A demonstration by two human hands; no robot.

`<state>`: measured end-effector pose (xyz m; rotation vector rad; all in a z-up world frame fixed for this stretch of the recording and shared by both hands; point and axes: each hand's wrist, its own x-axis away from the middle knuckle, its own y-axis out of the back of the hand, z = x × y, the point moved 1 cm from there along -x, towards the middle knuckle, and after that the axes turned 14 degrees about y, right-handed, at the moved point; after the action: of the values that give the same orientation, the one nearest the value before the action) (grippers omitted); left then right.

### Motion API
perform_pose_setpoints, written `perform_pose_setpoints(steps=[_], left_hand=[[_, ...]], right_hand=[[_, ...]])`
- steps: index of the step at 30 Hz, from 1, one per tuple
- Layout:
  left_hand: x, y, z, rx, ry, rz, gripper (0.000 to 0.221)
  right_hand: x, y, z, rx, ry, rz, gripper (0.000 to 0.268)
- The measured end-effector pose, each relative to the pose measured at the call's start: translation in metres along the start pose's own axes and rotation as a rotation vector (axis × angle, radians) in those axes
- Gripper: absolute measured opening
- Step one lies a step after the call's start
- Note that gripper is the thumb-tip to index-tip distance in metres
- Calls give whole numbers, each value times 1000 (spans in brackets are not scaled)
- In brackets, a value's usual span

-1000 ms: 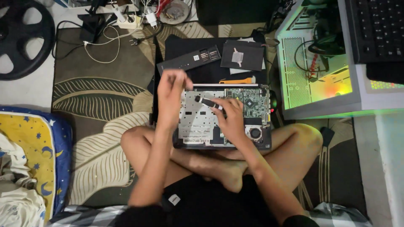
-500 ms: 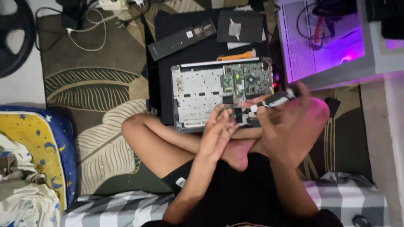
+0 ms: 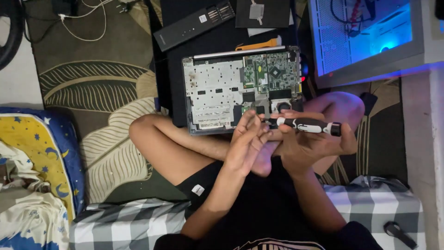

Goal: The person is unscrewing and removing components from a laptop's internal chassis, specifically focusing on the motherboard area and cooling fan.

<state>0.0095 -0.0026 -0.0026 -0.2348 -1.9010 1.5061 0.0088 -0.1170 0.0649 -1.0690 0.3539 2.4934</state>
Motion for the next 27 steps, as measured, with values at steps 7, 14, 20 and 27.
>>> perform_pose_setpoints(steps=[7,14,20,27], left_hand=[[2,-5,-1,-23,-18,28,25],[-10,0,9,-183,-91,-163,20],[-24,8,12,-237,-75,-221,17],[-19,-28,-19,-619,-120,-148,33]], right_hand=[[-1,-5,-1,-123,33,-9,97],[16,-2,-31,-99,191,-127,107],[27,5,-43,1,151,-159,104],[45,59,-51,-3,-130,-124,105]])
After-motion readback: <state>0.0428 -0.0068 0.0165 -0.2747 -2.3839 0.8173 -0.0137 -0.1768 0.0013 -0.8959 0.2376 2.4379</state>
